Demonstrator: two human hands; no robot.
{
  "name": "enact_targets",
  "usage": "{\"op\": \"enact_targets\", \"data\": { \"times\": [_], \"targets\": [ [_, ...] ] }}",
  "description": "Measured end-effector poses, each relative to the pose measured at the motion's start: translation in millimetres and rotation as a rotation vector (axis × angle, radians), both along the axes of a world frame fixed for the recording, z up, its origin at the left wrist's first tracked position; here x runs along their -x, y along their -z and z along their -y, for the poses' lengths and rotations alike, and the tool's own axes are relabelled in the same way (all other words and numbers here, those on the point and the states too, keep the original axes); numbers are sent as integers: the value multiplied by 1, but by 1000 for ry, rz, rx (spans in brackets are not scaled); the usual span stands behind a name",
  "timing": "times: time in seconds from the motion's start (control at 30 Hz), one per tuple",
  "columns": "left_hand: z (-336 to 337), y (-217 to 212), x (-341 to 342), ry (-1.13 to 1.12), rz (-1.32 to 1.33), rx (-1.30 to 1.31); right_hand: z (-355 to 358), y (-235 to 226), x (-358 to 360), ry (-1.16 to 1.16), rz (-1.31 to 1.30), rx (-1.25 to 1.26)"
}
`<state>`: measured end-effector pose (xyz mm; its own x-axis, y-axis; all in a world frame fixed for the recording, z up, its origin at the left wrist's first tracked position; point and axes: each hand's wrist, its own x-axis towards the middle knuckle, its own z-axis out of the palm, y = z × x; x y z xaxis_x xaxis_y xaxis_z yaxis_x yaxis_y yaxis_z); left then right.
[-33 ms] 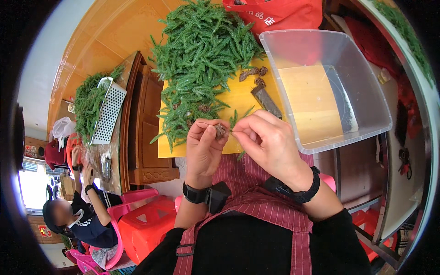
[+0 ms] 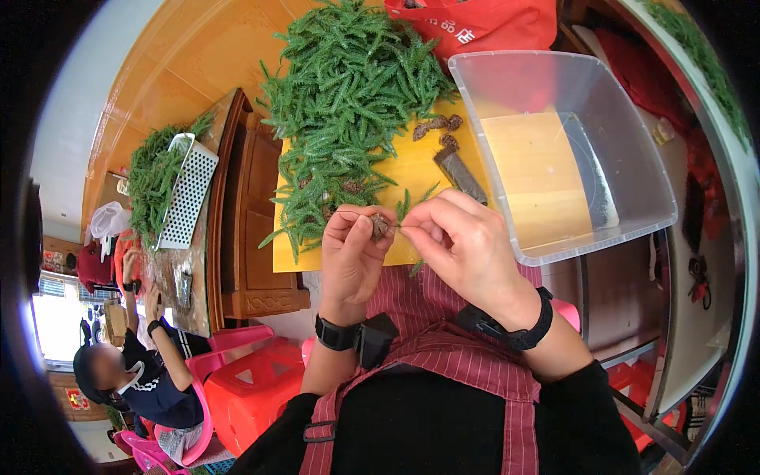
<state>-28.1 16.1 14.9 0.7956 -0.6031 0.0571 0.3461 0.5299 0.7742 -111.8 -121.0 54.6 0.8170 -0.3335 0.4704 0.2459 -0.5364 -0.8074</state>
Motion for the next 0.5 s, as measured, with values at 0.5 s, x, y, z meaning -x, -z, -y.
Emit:
{"op": "enact_targets", "data": {
  "times": [0.5],
  "targets": [
    [-3,-1,1,43,-116,48,0,2,3,-145,-3,-106]
  ]
}}
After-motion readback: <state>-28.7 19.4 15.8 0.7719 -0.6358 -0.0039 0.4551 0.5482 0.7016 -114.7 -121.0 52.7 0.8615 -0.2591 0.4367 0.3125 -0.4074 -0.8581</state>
